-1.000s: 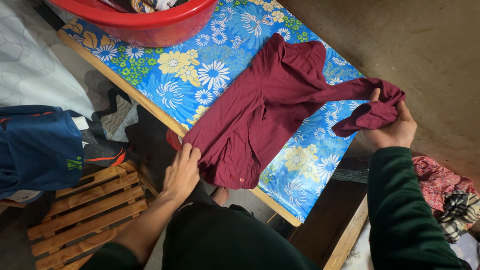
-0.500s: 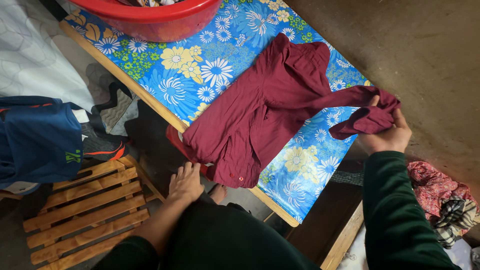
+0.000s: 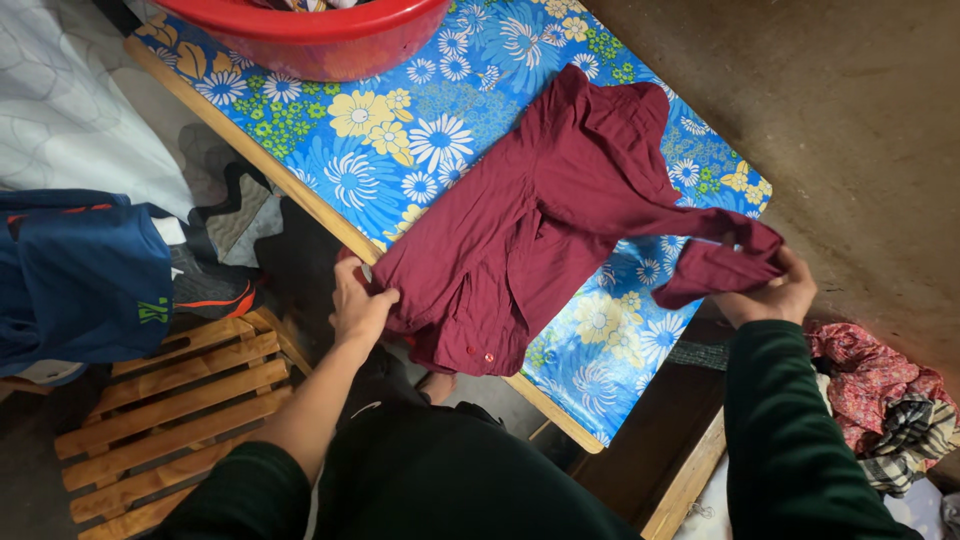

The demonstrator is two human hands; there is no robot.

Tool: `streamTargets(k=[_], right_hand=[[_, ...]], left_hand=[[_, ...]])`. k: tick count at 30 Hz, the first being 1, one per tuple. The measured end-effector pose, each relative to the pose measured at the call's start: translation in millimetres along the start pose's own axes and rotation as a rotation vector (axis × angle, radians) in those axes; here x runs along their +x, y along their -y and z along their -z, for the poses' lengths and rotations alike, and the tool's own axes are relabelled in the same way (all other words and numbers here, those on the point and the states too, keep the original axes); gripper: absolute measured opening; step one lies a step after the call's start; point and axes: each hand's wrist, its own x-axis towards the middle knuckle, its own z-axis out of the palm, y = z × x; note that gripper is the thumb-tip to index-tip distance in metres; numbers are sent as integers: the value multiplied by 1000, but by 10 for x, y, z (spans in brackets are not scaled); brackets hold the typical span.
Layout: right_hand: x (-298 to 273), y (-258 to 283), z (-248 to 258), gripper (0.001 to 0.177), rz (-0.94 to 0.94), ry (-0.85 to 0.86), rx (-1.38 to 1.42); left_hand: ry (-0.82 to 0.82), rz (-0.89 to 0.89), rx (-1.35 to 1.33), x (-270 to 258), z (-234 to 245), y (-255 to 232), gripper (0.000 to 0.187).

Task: The person folds a maroon long-sleeved shirt on a floral-patterned table, smoothing the fabric and folding the sleeves and body before placing it into a red laundry basket. The person then folds a blue sports jersey with the name 'RAKIB' and number '18' on the back, folding the sleeves and body before placing it in the basket.

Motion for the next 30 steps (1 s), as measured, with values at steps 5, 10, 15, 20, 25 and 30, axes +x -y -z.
streamTargets(k=[5,10,15,20,25,30], right_hand=[[105,-62,89,48,31,-348,-600],[216,-516,-212,55,372,-609,-2096],[752,-941,-1288,46,653,380,-1729],[1309,-1404,-1964,44,635,472,-1860],[1971,-1552,-1785,43,348,234,-1396],[2174,-1543,-1399,55,328,230,-1371]], left_hand=[[185,43,130,169,168,158,62],[224,-50,360,366,314,232,42],[355,-112,595,442,465,48,34],[444,-138,701,498,585,-176,30],[533,-125,757,577,715,-346,26],[647,-90,824,740,728,-453,26]])
